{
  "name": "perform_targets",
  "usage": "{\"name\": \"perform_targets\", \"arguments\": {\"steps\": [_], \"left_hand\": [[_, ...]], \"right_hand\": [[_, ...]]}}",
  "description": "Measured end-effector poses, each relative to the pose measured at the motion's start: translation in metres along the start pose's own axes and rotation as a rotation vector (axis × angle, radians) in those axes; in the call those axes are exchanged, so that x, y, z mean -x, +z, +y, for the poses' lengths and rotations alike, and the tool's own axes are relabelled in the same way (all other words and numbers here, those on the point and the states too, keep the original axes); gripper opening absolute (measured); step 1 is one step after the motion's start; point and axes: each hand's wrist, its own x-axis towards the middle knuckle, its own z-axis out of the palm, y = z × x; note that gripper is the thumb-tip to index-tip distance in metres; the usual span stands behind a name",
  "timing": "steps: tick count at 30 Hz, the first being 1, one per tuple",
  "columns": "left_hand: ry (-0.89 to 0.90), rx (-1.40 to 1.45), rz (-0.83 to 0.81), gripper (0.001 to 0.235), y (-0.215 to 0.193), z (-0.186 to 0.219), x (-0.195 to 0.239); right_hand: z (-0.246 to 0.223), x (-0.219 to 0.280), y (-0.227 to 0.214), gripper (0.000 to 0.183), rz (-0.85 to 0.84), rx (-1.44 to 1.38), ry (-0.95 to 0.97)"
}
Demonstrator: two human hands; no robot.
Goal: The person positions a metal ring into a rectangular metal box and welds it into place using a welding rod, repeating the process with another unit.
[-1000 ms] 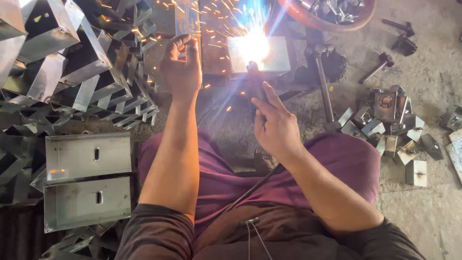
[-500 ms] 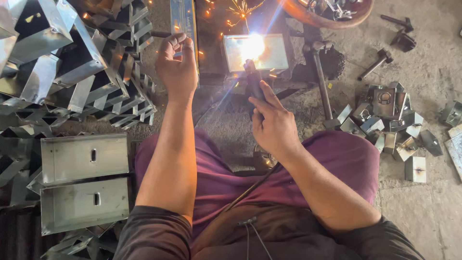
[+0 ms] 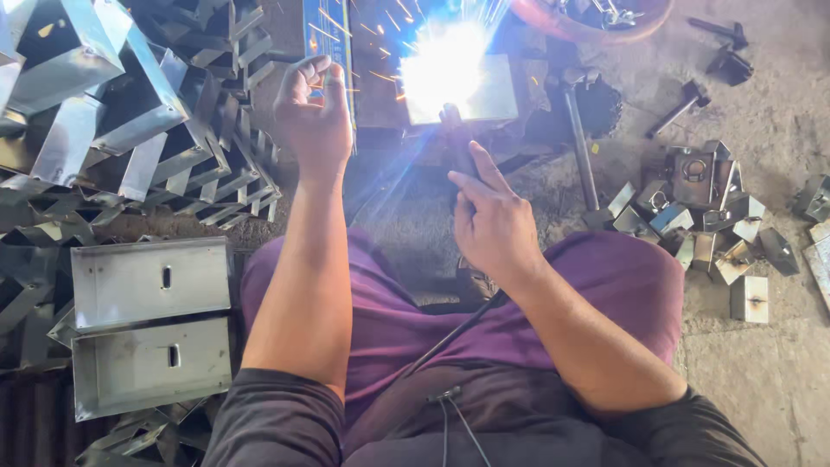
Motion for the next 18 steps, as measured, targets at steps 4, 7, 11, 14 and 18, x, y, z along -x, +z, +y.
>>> {"name": "perform_targets", "arguments": {"steps": [4,7,11,14,18], "left_hand": [[-0.04,0.008,0.001,0.019,0.0,-0.003,0.001],[-0.06,0.056,0.001,0.021,0.001,-0.007,0.0],[-0.024,-0.031,0.012,0.022,0.001,-0.01,0.0],[-0.051,-0.053,-0.003,0.024,-0.001,-0.008,0.001],[-0.058,0.034,-0.024,0.021,-0.002,-0.005,0.003]], "right_hand": [[0.004,0.001,0.0,0.031,-0.022,-0.005,0.006],[0.006,0.001,0.0,0.03,0.005,-0.002,-0.033],[0.005,-0.001,-0.003,0.029,-0.066,-0.047,0.085],[0.008,-0.001,-0.003,0.03,-0.027,0.0,0.006],[0.019,0.004,-0.001,0.028,-0.028,-0.073,0.037]]}}
